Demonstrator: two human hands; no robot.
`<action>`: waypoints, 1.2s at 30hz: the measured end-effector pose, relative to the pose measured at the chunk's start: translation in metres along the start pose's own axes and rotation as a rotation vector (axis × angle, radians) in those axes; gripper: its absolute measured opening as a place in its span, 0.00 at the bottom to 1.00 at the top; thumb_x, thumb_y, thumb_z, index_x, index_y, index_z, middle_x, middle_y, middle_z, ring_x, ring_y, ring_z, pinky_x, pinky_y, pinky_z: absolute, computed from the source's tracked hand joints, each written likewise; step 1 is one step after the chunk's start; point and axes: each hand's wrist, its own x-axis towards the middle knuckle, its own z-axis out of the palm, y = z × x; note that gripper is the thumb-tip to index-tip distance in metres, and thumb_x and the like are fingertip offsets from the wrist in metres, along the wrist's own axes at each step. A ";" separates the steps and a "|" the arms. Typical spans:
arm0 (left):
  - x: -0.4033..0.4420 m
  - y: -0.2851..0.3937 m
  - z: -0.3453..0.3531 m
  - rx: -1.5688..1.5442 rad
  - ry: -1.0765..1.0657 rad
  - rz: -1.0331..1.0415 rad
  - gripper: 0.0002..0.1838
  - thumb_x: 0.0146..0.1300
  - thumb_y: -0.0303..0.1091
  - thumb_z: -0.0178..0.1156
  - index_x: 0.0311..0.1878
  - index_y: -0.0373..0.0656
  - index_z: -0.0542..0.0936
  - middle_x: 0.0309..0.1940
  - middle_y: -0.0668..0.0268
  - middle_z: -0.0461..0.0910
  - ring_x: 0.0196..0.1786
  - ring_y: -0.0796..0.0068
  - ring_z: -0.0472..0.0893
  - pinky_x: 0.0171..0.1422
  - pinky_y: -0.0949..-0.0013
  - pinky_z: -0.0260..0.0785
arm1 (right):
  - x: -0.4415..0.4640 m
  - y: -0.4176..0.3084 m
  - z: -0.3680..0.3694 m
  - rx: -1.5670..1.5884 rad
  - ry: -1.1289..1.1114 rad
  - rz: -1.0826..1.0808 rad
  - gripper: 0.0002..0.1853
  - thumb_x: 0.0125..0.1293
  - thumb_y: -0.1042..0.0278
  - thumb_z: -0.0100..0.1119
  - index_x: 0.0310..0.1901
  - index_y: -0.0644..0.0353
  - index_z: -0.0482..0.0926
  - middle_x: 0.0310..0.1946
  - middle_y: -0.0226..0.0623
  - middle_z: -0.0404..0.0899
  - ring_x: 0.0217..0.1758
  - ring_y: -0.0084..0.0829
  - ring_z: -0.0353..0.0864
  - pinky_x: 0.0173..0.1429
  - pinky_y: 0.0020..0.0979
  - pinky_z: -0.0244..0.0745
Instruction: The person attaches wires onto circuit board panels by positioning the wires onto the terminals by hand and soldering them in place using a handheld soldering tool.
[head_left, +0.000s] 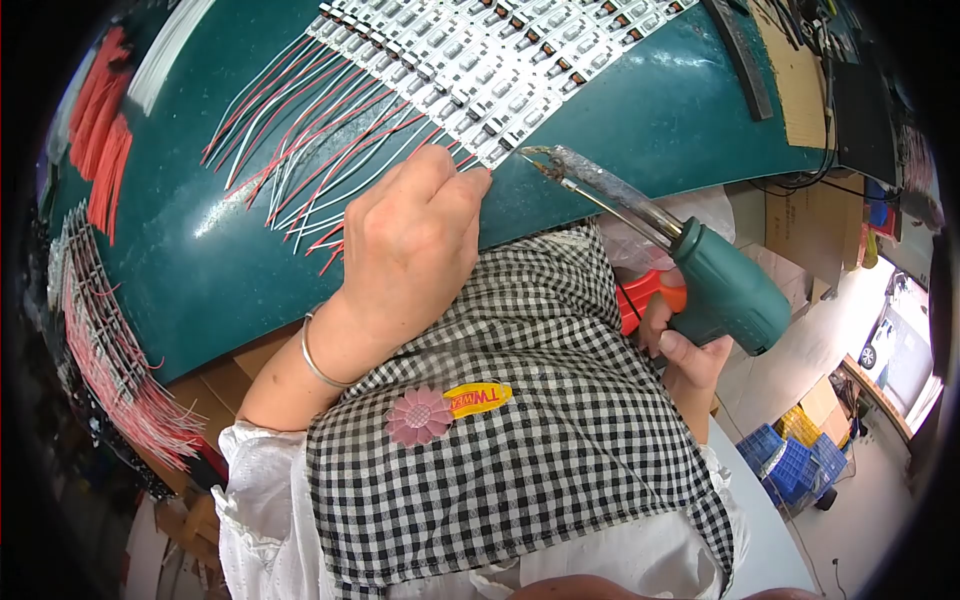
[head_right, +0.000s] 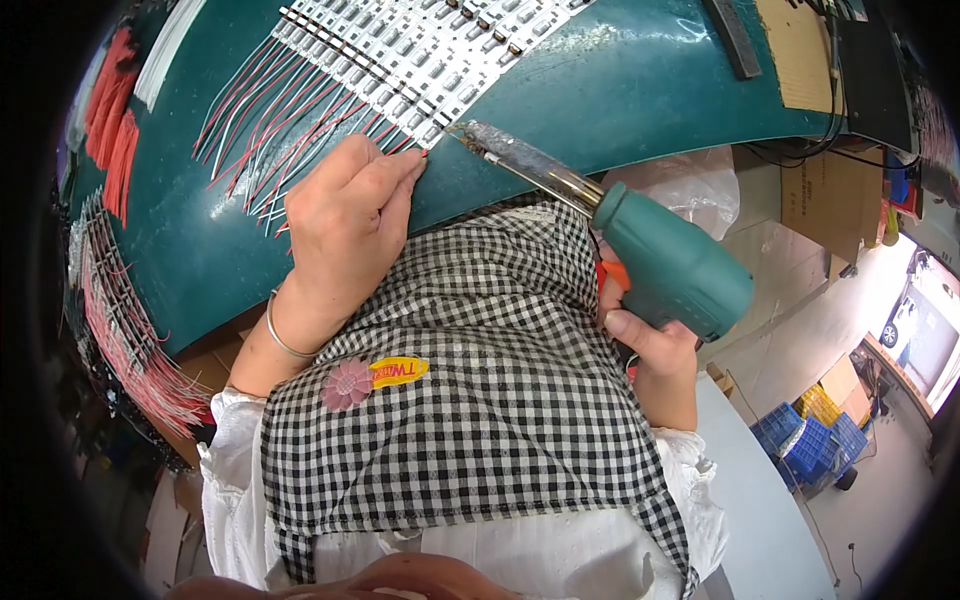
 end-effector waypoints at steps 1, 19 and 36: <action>0.000 0.000 0.000 0.006 0.000 0.001 0.08 0.50 0.19 0.70 0.35 0.38 0.84 0.22 0.65 0.73 0.22 0.70 0.75 0.25 0.69 0.67 | 0.001 -0.002 0.001 -0.004 0.001 0.013 0.33 0.50 0.78 0.70 0.59 0.76 0.70 0.53 0.51 0.77 0.26 0.29 0.76 0.29 0.25 0.71; -0.047 -0.074 -0.198 0.208 -0.077 -0.535 0.04 0.49 0.22 0.69 0.30 0.37 0.86 0.23 0.60 0.81 0.25 0.69 0.80 0.31 0.69 0.69 | 0.052 -0.014 -0.019 0.223 -0.066 -0.189 0.35 0.57 0.72 0.60 0.65 0.74 0.59 0.20 0.32 0.65 0.15 0.22 0.64 0.20 0.27 0.70; 0.078 -0.015 -0.017 -0.043 -0.160 0.274 0.05 0.53 0.25 0.61 0.34 0.44 0.79 0.33 0.66 0.80 0.37 0.64 0.80 0.36 0.62 0.75 | 0.043 -0.015 -0.007 0.212 0.013 -0.195 0.32 0.56 0.75 0.64 0.61 0.76 0.64 0.19 0.38 0.72 0.14 0.24 0.70 0.21 0.26 0.73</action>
